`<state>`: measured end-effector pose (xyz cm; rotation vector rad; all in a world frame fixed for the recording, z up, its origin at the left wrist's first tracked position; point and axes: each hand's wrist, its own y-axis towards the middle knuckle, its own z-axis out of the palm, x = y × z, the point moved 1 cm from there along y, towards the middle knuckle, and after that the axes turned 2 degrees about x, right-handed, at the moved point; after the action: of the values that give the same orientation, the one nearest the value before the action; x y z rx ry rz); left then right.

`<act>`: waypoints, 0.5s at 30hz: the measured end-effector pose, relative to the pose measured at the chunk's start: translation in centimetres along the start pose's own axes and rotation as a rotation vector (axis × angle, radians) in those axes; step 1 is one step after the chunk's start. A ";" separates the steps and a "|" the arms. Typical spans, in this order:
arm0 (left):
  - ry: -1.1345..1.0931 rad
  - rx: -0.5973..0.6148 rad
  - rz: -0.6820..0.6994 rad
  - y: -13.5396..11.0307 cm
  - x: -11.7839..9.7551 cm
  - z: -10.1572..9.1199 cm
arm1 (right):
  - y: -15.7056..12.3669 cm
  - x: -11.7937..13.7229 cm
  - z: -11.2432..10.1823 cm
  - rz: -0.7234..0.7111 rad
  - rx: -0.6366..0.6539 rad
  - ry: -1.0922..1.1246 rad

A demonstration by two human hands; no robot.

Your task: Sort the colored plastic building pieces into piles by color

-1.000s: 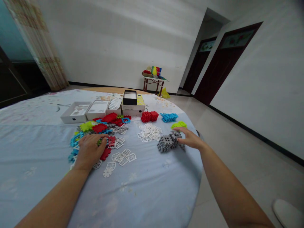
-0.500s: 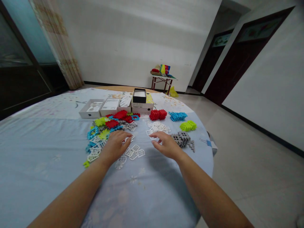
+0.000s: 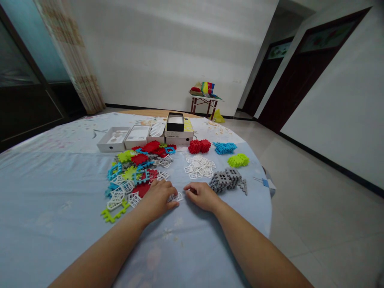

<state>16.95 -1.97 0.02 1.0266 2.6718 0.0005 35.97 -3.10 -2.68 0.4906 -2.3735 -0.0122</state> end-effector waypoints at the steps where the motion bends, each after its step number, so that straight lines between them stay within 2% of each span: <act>1: 0.012 0.010 -0.006 0.0 0.0 0.0 | 0.0 -0.1 0.0 -0.002 0.003 0.015; 4: 0.045 -0.003 -0.002 0.0 -0.1 -0.2 | 0.1 -0.5 0.0 0.000 0.024 0.064; 8: 0.022 -0.130 -0.035 0.2 0.5 -1.0 | 0.2 -0.7 -0.1 0.011 0.046 0.117; 12: -0.179 -0.179 -0.185 1.5 1.7 -2.4 | 0.3 -0.6 -0.2 0.034 0.064 0.139; 15: -0.349 -0.114 -0.314 3.7 2.3 -2.7 | 0.3 -0.5 -0.2 0.034 0.060 0.135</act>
<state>17.05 2.60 2.37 0.5089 2.4471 -0.0809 36.35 -2.61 -2.82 0.4642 -2.2542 0.1047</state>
